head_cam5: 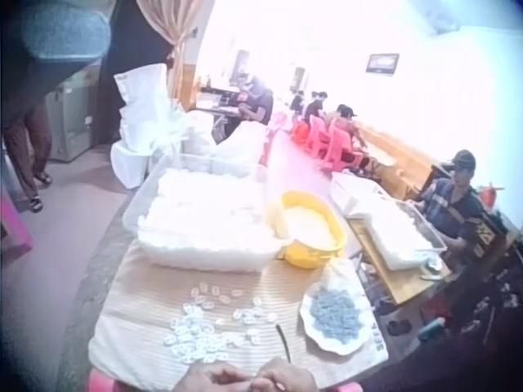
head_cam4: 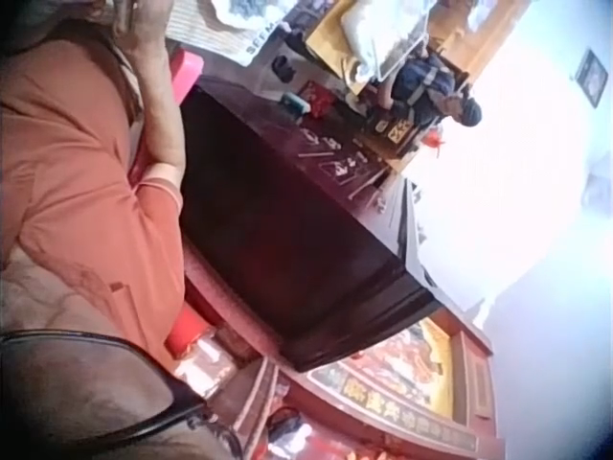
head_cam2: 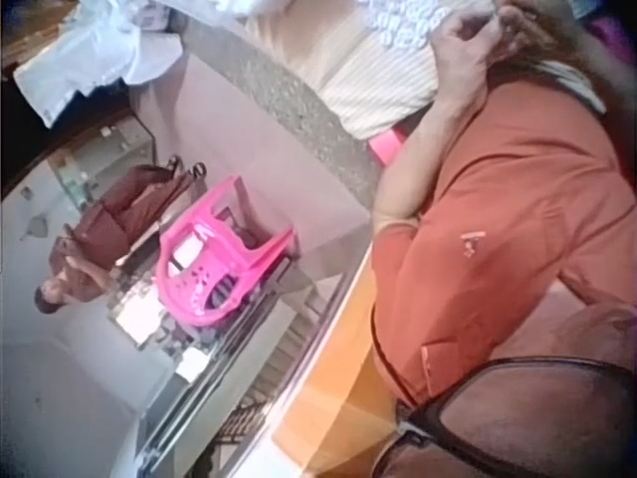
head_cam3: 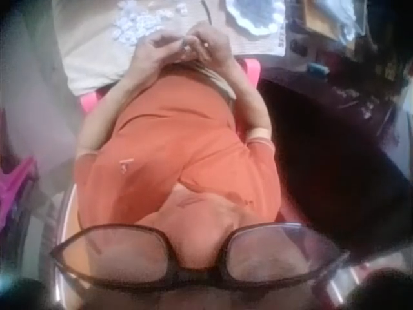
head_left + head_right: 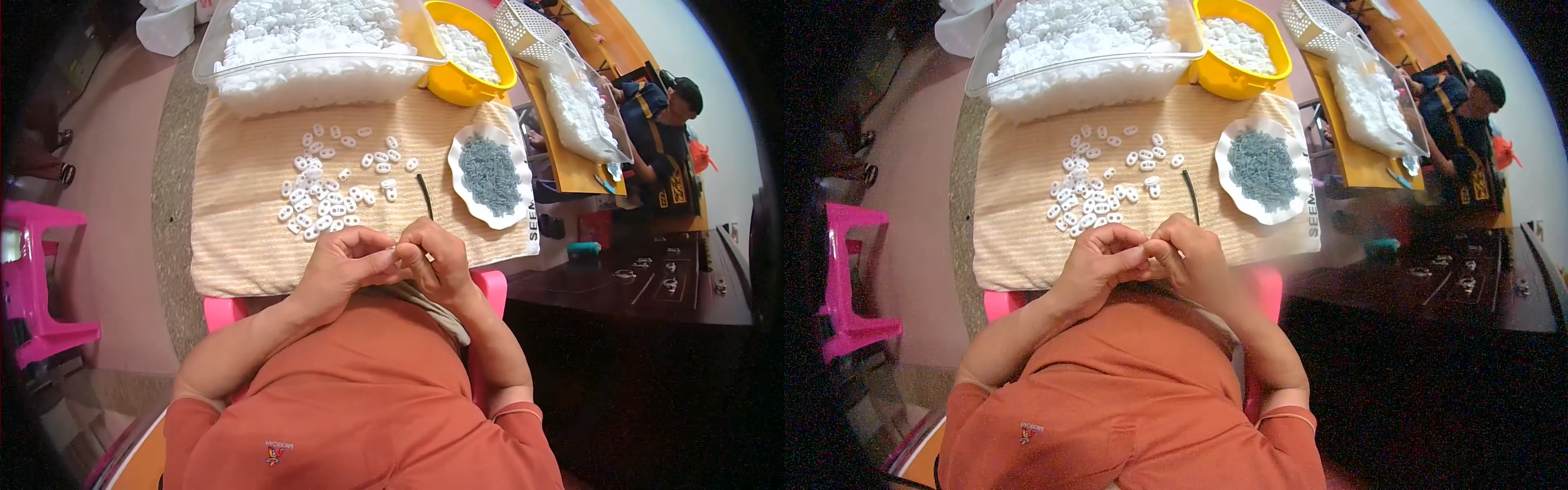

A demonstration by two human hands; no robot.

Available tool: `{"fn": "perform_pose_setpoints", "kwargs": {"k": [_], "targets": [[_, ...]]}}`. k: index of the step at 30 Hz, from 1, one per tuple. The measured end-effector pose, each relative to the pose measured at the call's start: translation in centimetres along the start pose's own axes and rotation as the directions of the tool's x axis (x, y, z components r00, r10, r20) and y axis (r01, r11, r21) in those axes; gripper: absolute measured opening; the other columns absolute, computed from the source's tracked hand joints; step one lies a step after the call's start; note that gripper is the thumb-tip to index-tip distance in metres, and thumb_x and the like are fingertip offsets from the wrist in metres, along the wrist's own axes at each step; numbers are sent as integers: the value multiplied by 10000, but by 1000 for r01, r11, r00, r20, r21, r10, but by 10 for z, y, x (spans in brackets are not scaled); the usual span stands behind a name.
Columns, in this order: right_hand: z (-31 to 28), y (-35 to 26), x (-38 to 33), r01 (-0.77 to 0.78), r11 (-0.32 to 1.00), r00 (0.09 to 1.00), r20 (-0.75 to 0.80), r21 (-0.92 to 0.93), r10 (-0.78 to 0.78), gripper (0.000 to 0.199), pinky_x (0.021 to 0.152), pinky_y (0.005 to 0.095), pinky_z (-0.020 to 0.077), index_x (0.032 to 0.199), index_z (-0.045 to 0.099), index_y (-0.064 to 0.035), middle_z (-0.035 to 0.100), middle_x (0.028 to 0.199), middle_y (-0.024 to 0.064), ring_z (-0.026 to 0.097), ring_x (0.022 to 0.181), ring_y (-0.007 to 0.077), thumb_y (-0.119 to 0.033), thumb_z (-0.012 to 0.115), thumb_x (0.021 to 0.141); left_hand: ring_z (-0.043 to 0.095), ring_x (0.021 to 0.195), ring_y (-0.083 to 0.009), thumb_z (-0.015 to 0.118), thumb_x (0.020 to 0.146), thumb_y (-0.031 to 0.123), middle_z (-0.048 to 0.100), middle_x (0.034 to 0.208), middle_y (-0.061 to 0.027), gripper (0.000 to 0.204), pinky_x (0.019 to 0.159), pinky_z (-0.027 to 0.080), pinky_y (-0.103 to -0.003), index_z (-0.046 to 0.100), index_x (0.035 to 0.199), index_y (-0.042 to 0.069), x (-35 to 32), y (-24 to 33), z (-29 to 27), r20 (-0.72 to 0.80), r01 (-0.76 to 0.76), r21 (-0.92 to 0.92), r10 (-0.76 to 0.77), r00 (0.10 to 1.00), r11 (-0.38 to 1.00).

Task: Assembling small white plastic components by hand on a workbench.

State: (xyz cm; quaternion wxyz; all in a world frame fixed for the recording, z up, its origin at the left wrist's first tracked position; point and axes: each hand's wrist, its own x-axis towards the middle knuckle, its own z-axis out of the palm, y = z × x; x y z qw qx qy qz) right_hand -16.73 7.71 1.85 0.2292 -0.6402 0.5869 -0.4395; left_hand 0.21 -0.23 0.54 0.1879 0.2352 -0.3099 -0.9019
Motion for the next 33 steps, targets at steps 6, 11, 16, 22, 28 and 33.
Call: {"fn": "perform_pose_setpoints", "kwargs": {"k": [6, 11, 16, 22, 28, 33], "targets": [[1, 3, 1, 72, 997, 997, -12, -31, -72, 185, 568, 296, 449, 794, 571, -14, 572, 726, 95, 570, 624, 210, -143, 614, 919, 648, 812, -137, 647, 886, 69, 669, 947, -69, 144, 753, 568, -282, 610, 1014, 14, 2, -5, -5, 6, 7, -19, -7, 1000, 1000], [-1, 0, -1, 0, 999, 999, 32, 54, -2, 78, 630, 312, 490, 873, 600, 14, 600, 802, 123, 613, 705, 230, -62, 618, 880, 648, 803, -147, 646, 882, 61, 666, 917, -81, 121, 748, 565, -291, 605, 983, 10, 0, -3, -4, -6, 3, -46, -3, 1000, 999], [-2, 0, -6, -189, 930, 981, 101, 316, 165, 64, 663, 250, 492, 921, 608, 42, 602, 885, 94, 596, 751, 140, -15, 602, 894, 644, 781, -146, 644, 885, 63, 658, 879, -80, 117, 735, 562, -285, 602, 980, 8, 2, -4, -5, -5, -13, -70, 13, 1000, 997], [2, 4, -7, -324, 796, 945, 134, 512, 299, 66, 718, 225, 505, 957, 585, 28, 589, 911, 35, 587, 821, 85, -19, 546, 932, 638, 780, -143, 638, 893, 70, 652, 877, -76, 125, 729, 556, -271, 598, 991, 3, 4, -4, -6, -17, -11, -69, 10, 1000, 998], [3, 7, -7, -367, 782, 922, 87, 503, 377, 78, 740, 216, 464, 944, 576, 6, 591, 863, 9, 554, 812, 62, -60, 535, 950, 641, 802, -136, 635, 893, 62, 662, 924, -78, 173, 756, 560, -270, 605, 1048, -8, 6, -6, -6, -75, -21, -83, 15, 997, 996], [5, 9, -7, -325, 795, 939, 75, 512, 336, 103, 697, 202, 452, 958, 584, 31, 583, 927, 51, 552, 781, 75, -70, 572, 945, 660, 824, -144, 632, 886, 42, 671, 973, -98, 199, 771, 570, -271, 610, 1074, -17, 7, -8, -9, -87, -11, -99, 2, 996, 995]]}}
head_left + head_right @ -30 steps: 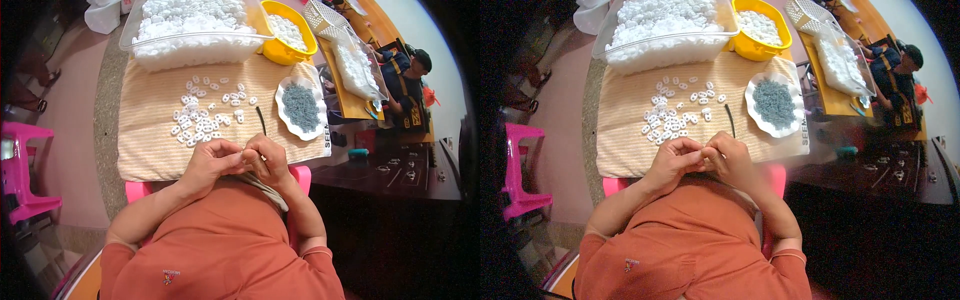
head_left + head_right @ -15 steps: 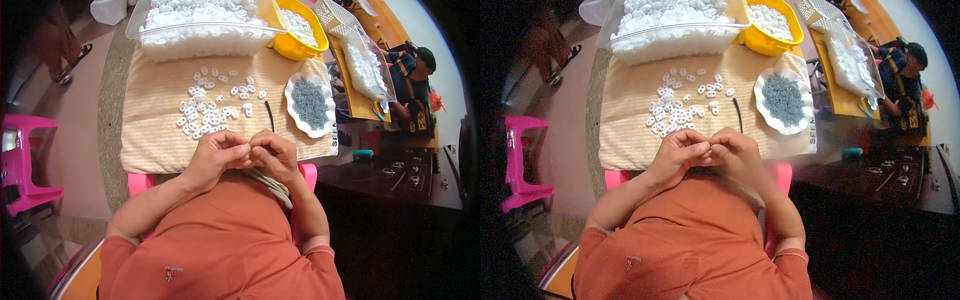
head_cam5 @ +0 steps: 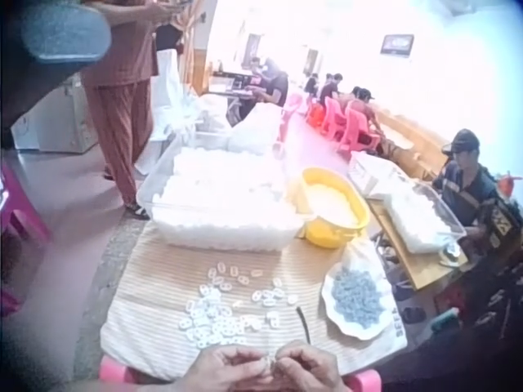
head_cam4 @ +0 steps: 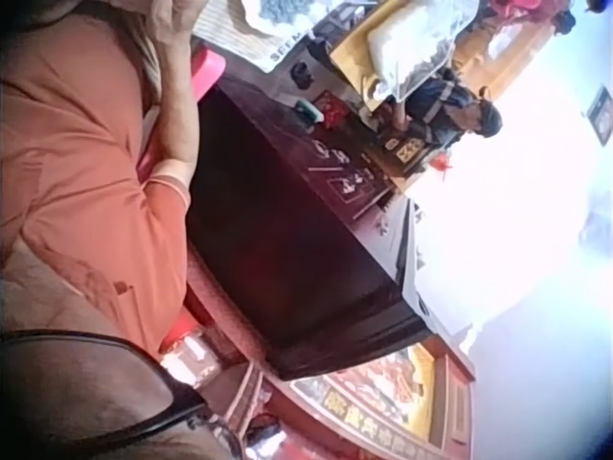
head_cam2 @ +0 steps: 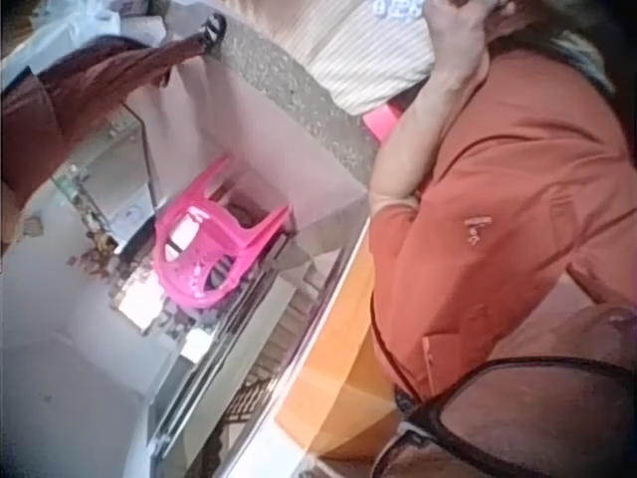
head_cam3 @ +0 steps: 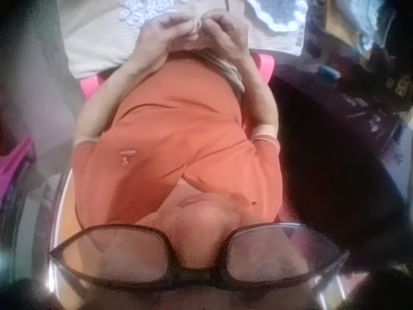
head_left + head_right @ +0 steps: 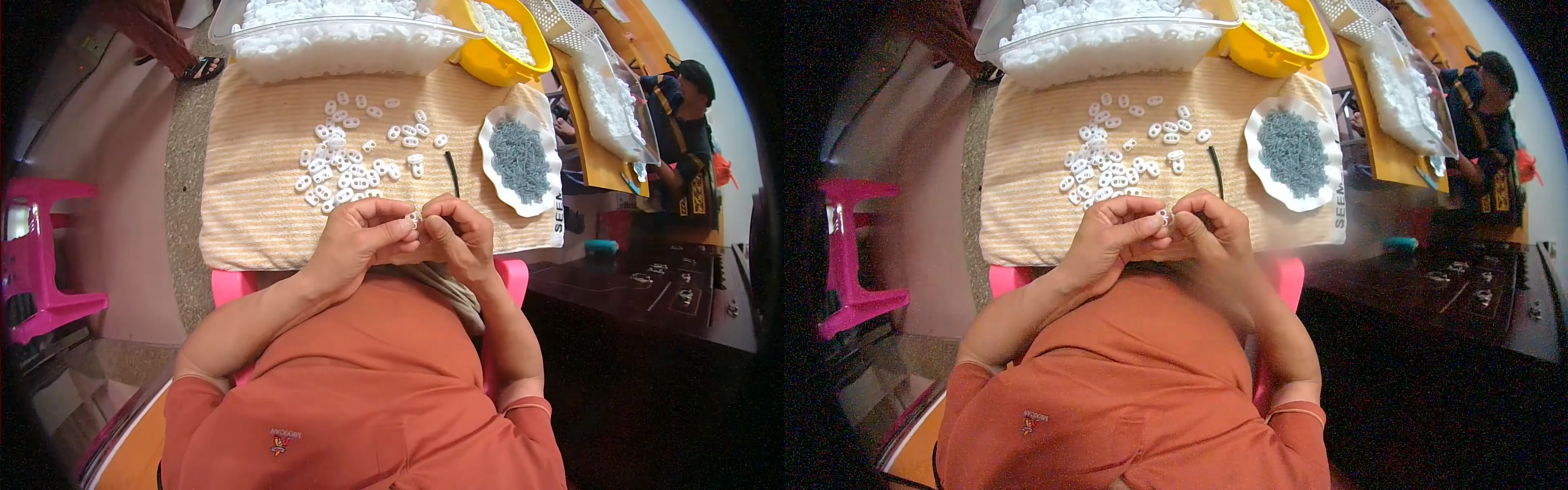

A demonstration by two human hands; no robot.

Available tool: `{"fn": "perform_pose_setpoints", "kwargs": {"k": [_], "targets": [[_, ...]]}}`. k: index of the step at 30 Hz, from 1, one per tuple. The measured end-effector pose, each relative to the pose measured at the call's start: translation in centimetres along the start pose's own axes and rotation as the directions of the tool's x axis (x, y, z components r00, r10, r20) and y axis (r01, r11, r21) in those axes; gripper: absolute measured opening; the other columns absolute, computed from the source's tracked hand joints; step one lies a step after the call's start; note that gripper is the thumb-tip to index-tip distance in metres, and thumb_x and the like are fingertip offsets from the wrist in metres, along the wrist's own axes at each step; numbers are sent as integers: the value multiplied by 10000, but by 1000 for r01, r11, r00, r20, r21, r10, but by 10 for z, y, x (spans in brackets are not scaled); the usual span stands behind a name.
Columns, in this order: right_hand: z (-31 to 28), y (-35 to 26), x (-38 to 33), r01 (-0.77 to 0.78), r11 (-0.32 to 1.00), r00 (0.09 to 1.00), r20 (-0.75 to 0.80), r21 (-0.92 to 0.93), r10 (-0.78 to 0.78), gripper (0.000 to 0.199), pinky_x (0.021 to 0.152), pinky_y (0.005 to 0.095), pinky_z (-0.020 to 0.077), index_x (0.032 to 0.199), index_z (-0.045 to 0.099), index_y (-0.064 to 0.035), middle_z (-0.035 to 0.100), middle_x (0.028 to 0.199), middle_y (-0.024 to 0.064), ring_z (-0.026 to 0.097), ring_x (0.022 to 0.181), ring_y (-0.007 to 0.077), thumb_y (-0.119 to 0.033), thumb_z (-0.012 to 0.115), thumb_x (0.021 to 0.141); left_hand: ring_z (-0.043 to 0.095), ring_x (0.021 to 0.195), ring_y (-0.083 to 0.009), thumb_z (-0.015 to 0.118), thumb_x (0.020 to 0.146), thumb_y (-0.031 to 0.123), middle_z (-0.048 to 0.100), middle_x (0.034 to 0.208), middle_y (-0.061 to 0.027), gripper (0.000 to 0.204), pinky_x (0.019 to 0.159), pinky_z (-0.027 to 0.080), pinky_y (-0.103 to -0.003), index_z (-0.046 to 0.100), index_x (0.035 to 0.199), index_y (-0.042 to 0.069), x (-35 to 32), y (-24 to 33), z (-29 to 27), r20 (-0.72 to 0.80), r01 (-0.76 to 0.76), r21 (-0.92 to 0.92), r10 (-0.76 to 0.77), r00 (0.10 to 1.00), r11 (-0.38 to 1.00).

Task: Assembling small white plastic components by hand on a workbench.

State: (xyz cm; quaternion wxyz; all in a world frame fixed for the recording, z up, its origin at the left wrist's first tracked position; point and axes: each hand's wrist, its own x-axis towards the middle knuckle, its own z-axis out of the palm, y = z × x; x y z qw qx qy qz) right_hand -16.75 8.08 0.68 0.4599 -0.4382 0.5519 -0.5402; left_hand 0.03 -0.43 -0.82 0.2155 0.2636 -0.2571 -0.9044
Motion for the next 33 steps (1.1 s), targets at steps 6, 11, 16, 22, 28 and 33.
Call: {"fn": "perform_pose_setpoints", "kwargs": {"k": [6, 11, 16, 22, 28, 33], "targets": [[4, -2, -1, -45, 998, 999, -16, 34, 45, 96, 700, 195, 434, 947, 594, 25, 591, 929, 36, 533, 795, 68, -70, 588, 935, 664, 820, -143, 627, 882, 24, 672, 965, -97, 197, 769, 574, -273, 609, 1074, -15, -1, 1, 1, -5, -5, 4, 5, 1000, 1000], [1, 4, 0, -34, 999, 999, -22, 7, 34, 106, 699, 194, 437, 945, 598, 27, 596, 918, 36, 537, 793, 66, -78, 592, 935, 664, 822, -140, 629, 882, 27, 673, 953, -94, 192, 773, 574, -273, 607, 1070, -12, -1, 1, 1, 0, -12, 18, 12, 1000, 1000], [2, 4, -1, -35, 999, 999, -34, 3, 35, 110, 664, 187, 453, 947, 606, 29, 612, 905, 36, 554, 765, 60, -80, 592, 937, 662, 821, -139, 635, 880, 30, 673, 948, -93, 191, 770, 575, -273, 605, 1065, -10, -1, 1, 2, -8, -7, 12, 7, 1000, 1000], [8, 0, -1, -72, 997, 995, -63, 18, 73, 72, 706, 204, 466, 886, 601, 9, 606, 850, 7, 554, 780, 55, -38, 565, 927, 658, 818, -136, 646, 877, 38, 671, 937, -88, 188, 767, 575, -273, 607, 1055, -8, -1, 1, 3, -13, -5, 8, 5, 1000, 1000], [8, -1, -1, -40, 998, 997, -61, -51, 37, 85, 703, 209, 465, 877, 605, 15, 606, 839, 13, 557, 773, 59, -45, 569, 925, 656, 814, -131, 649, 878, 48, 670, 927, -84, 187, 762, 571, -269, 608, 1053, -6, -2, 1, 3, -8, -14, 17, 14, 1000, 1000], [9, 1, 0, 13, 994, 998, -63, -110, -20, 98, 692, 215, 468, 864, 610, 26, 609, 829, 28, 562, 759, 70, -47, 576, 920, 653, 806, -128, 650, 877, 48, 672, 915, -83, 180, 756, 565, -268, 617, 1044, -10, -1, -1, 3, -23, -24, 27, 24, 999, 999]]}}
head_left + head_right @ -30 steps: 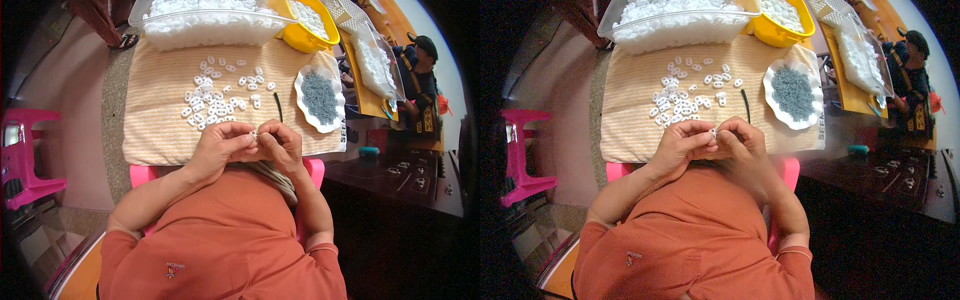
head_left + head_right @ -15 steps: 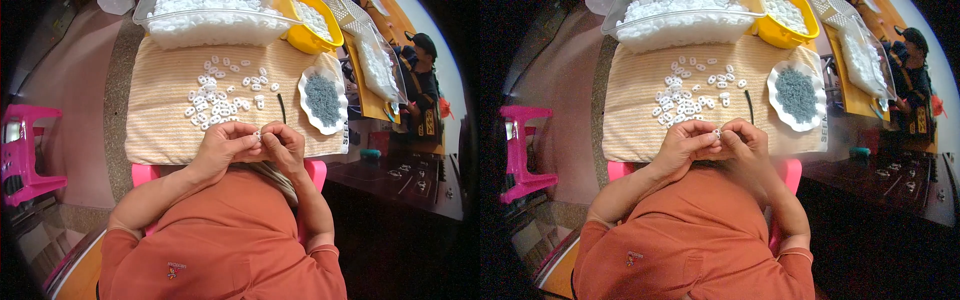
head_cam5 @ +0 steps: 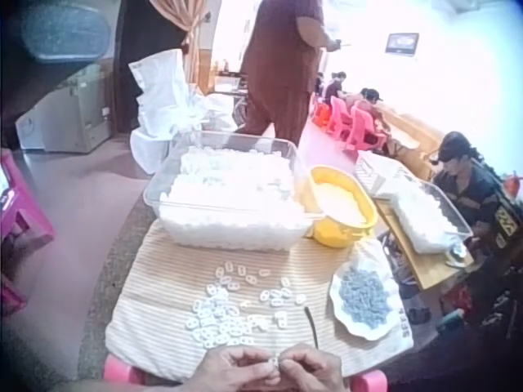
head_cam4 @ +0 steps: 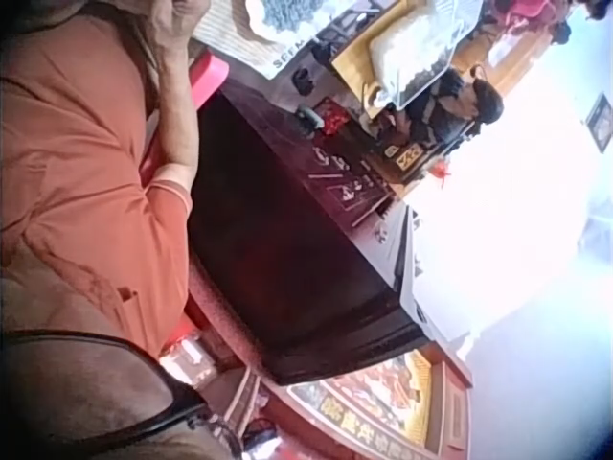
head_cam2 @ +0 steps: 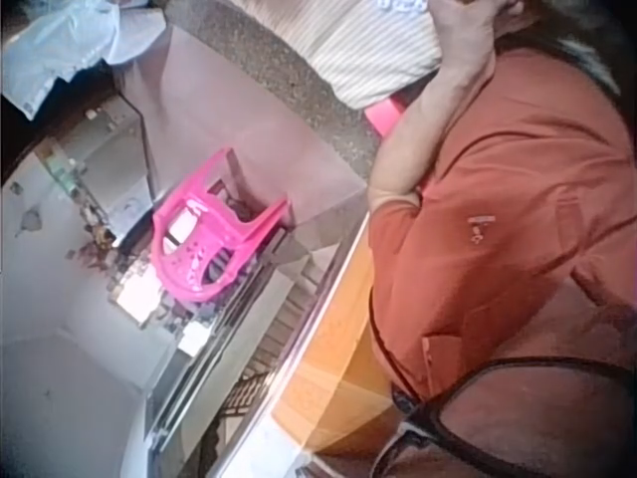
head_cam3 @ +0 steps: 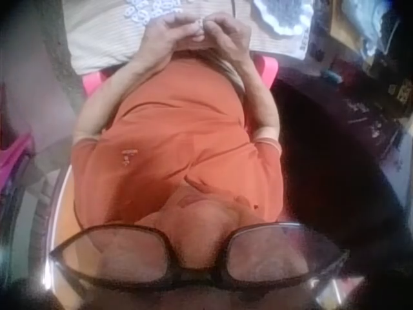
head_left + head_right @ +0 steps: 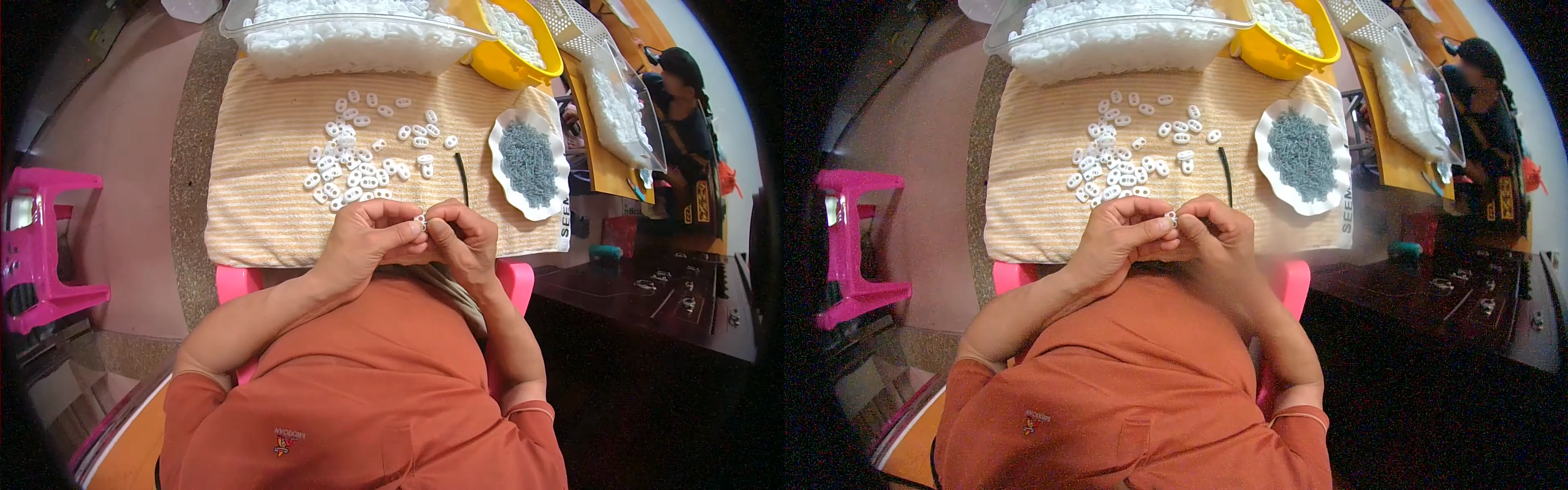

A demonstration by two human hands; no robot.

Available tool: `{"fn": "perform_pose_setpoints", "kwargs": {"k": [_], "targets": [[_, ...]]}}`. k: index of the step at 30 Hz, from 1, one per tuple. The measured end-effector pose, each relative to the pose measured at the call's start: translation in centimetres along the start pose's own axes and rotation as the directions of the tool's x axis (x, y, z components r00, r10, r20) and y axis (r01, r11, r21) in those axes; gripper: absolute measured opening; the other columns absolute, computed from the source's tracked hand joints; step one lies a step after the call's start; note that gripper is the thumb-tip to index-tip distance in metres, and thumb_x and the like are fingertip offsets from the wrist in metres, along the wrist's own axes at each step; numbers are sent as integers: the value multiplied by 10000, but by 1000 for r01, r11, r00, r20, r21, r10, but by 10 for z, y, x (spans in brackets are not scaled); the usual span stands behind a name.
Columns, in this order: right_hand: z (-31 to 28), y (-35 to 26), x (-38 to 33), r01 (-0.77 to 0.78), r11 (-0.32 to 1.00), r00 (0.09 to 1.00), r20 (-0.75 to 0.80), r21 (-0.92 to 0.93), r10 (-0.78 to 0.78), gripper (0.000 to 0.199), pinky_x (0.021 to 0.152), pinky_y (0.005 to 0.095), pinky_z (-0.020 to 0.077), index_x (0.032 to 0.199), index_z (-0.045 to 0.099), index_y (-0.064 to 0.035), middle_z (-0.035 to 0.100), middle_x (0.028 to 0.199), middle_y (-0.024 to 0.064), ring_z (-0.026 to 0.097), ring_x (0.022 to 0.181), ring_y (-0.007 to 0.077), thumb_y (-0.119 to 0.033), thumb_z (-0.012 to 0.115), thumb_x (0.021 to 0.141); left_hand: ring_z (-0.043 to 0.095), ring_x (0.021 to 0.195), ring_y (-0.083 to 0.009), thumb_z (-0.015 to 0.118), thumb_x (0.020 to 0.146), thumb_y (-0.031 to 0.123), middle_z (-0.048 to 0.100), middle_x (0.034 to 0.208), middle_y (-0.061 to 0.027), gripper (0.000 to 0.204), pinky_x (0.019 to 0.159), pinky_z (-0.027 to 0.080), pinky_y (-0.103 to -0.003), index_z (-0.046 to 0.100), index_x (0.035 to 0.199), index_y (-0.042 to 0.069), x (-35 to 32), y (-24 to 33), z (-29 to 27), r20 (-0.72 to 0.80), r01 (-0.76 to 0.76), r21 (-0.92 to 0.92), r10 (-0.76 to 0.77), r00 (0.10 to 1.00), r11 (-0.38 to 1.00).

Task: Assembling small white plastic components by hand on a workbench.

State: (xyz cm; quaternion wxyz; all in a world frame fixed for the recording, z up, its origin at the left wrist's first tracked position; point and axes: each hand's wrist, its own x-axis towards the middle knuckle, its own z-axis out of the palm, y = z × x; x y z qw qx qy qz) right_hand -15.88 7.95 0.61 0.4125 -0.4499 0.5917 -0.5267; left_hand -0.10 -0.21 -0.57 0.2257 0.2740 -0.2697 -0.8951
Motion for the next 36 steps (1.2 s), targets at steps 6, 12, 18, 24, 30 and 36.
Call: {"fn": "perform_pose_setpoints", "kwargs": {"k": [6, 12, 18, 24, 30, 36], "targets": [[4, 1, -1, 10, 1000, 1000, -12, 19, -10, 103, 686, 215, 478, 876, 620, 32, 617, 830, 31, 576, 757, 77, -51, 579, 921, 654, 784, -122, 648, 878, 47, 673, 892, -81, 177, 744, 565, -259, 617, 1041, -14, 0, -5, -2, 11, -55, 30, 55, 998, 998], [4, -4, -2, -58, 992, 998, 15, 114, 56, 111, 685, 207, 504, 911, 622, 22, 638, 818, 24, 601, 752, 68, -72, 570, 937, 653, 780, -122, 632, 884, 38, 670, 885, -81, 170, 738, 563, -262, 611, 1044, -13, 0, -6, -1, -23, -48, 47, 50, 998, 998], [1, -5, -1, -143, 965, 989, 56, 218, 134, 121, 701, 210, 506, 987, 633, 36, 657, 885, 36, 610, 791, 74, -60, 586, 929, 655, 794, -125, 629, 888, 44, 669, 918, -83, 181, 743, 564, -260, 607, 1057, -16, 1, -3, -2, -33, -37, 48, 38, 999, 998], [-5, 8, 0, -188, 927, 982, 76, 325, 172, 200, 739, 245, 550, 1086, 607, 62, 673, 956, 101, 651, 845, 128, -2, 616, 896, 659, 797, -130, 633, 884, 43, 673, 926, -91, 180, 745, 568, -260, 613, 1052, -18, 1, -1, -3, -23, -29, 21, 29, 999, 999], [-2, 3, 1, -206, 909, 978, 59, 362, 198, 127, 719, 234, 539, 1004, 627, 39, 684, 908, 90, 657, 807, 119, -1, 616, 884, 659, 793, -129, 638, 880, 39, 677, 913, -94, 166, 741, 569, -261, 616, 1034, -19, 1, 0, -3, -17, -23, 16, 23, 1000, 1000], [-3, 3, 1, -181, 941, 983, 69, 285, 168, 164, 709, 233, 541, 1046, 619, 60, 676, 916, 87, 648, 801, 117, -24, 612, 906, 656, 785, -127, 643, 878, 41, 676, 907, -91, 169, 735, 565, -259, 616, 1033, -19, -1, 1, 0, -19, -25, 26, 25, 1000, 999]]}}
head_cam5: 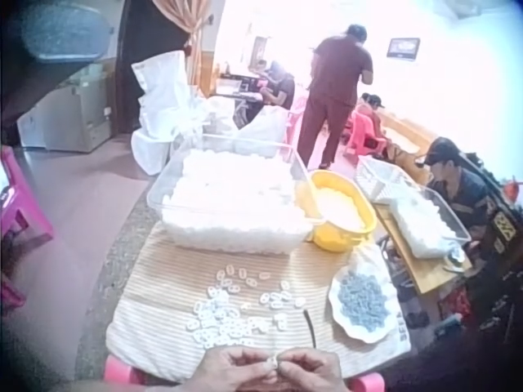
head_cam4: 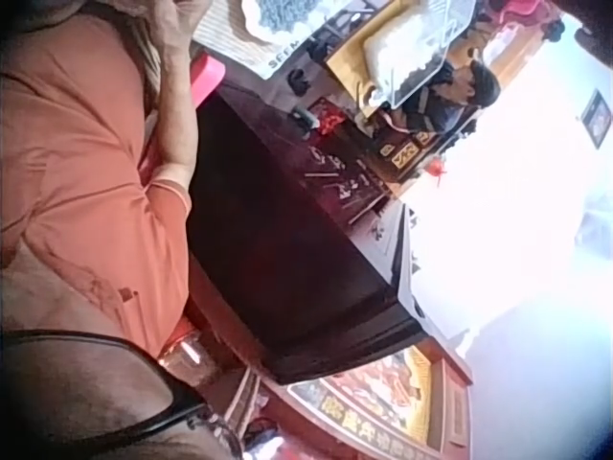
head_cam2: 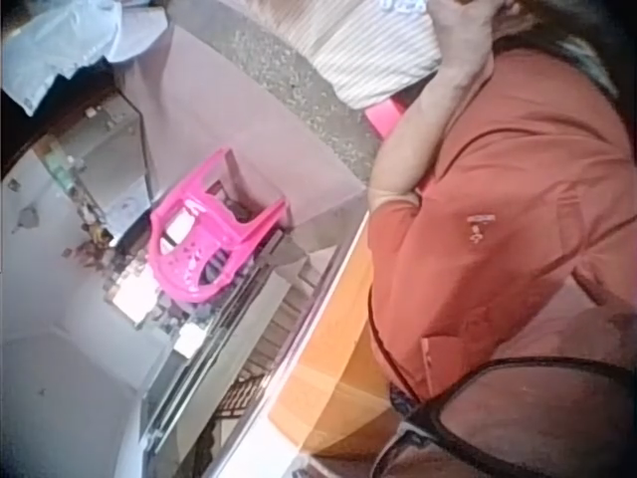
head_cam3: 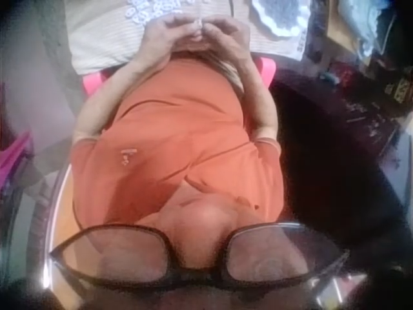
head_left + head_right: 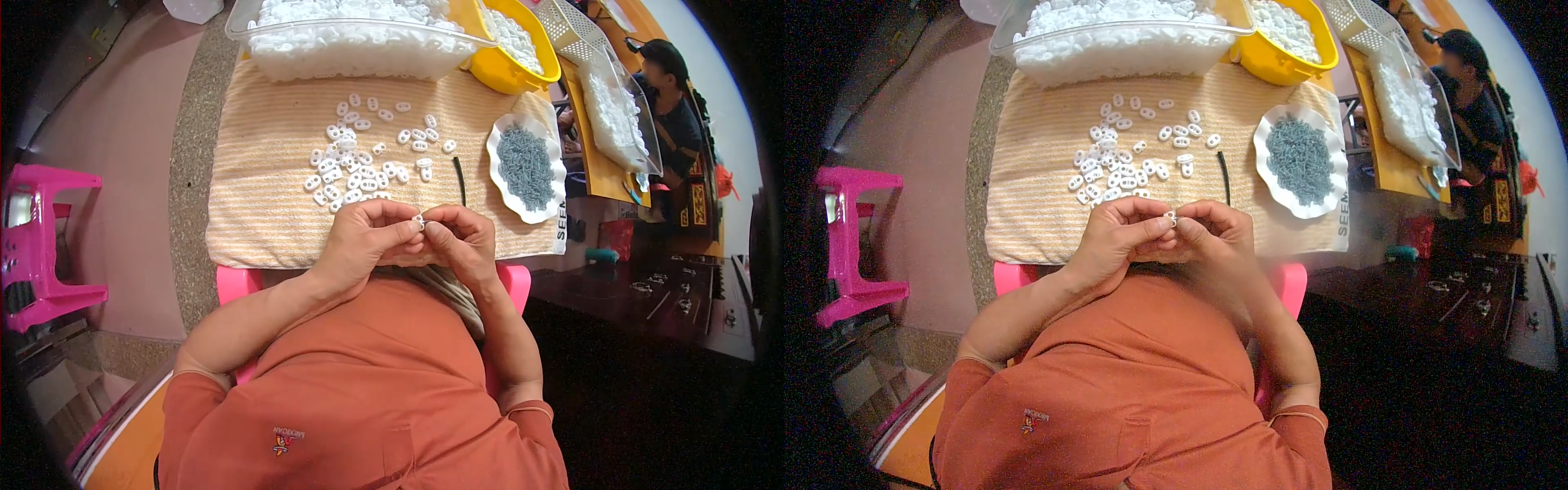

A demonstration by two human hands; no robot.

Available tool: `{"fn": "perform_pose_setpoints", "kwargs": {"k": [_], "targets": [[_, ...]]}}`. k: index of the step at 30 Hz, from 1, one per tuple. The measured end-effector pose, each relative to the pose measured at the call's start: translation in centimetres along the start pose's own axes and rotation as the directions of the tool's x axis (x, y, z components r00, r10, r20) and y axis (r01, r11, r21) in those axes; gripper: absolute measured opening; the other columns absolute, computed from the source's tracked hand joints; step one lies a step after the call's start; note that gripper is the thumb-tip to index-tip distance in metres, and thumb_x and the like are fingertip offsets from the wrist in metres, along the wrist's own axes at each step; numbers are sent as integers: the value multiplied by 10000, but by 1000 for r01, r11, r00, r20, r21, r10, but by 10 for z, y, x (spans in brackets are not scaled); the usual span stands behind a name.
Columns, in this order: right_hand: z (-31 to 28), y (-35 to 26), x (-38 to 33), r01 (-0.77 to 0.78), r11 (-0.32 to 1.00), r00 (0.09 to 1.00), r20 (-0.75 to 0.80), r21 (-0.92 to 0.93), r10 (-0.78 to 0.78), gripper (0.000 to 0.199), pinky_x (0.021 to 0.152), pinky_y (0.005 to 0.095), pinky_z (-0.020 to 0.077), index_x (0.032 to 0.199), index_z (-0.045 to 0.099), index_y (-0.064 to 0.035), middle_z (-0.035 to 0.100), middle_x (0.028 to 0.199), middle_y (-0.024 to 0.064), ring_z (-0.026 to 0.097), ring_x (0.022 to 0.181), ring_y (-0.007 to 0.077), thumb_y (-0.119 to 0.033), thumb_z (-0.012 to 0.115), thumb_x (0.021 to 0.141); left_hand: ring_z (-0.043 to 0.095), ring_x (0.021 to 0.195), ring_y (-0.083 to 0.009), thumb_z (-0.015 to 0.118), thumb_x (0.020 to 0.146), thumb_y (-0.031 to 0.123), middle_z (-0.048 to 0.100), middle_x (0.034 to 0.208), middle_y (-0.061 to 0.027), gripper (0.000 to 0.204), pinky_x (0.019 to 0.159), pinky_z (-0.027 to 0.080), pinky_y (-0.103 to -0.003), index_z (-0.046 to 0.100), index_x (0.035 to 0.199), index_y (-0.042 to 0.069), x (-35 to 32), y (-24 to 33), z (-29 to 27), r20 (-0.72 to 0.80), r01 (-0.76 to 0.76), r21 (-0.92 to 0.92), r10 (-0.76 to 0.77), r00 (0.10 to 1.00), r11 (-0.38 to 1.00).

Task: Assembling small white plastic components by hand on a workbench.

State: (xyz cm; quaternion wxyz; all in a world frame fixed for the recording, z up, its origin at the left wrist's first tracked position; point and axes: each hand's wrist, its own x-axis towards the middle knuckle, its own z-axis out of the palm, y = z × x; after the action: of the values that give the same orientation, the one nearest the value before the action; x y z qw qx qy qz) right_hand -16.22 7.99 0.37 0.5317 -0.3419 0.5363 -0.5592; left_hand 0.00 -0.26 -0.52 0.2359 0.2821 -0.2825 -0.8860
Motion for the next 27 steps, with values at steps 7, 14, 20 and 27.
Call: {"fn": "perform_pose_setpoints", "kwargs": {"k": [7, 14, 20, 27], "targets": [[7, -7, -1, 27, 999, 1000, -6, -22, -28, 143, 627, 181, 486, 978, 654, 35, 667, 810, 31, 609, 719, 65, -90, 604, 930, 648, 779, -120, 649, 875, 41, 671, 888, -82, 173, 731, 561, -257, 624, 1033, -26, 2, -1, -1, 18, -22, 6, 22, 1000, 1000], [5, -1, -2, 66, 987, 997, -23, -144, -70, 138, 627, 183, 485, 961, 657, 30, 666, 814, 29, 601, 712, 62, -97, 619, 923, 650, 777, -121, 647, 874, 27, 668, 891, -80, 163, 731, 566, -249, 626, 1023, -37, 2, -5, -3, 24, -41, 38, 40, 999, 998], [9, -5, -3, 48, 981, 997, -56, -186, -59, 111, 633, 190, 484, 950, 666, 31, 664, 819, 21, 590, 730, 55, -64, 624, 912, 651, 772, -129, 643, 873, 27, 668, 890, -81, 167, 733, 565, -262, 618, 1031, -25, 0, -5, 0, 6, -33, 37, 33, 999, 999], [8, -7, -4, -7, 989, 997, -74, -150, -4, 114, 689, 232, 534, 944, 652, 47, 671, 837, 61, 627, 762, 96, -39, 586, 909, 651, 778, -126, 634, 884, 33, 669, 885, -81, 155, 733, 577, -276, 616, 1026, -23, 0, -5, -1, 18, -38, 38, 38, 999, 999]]}}
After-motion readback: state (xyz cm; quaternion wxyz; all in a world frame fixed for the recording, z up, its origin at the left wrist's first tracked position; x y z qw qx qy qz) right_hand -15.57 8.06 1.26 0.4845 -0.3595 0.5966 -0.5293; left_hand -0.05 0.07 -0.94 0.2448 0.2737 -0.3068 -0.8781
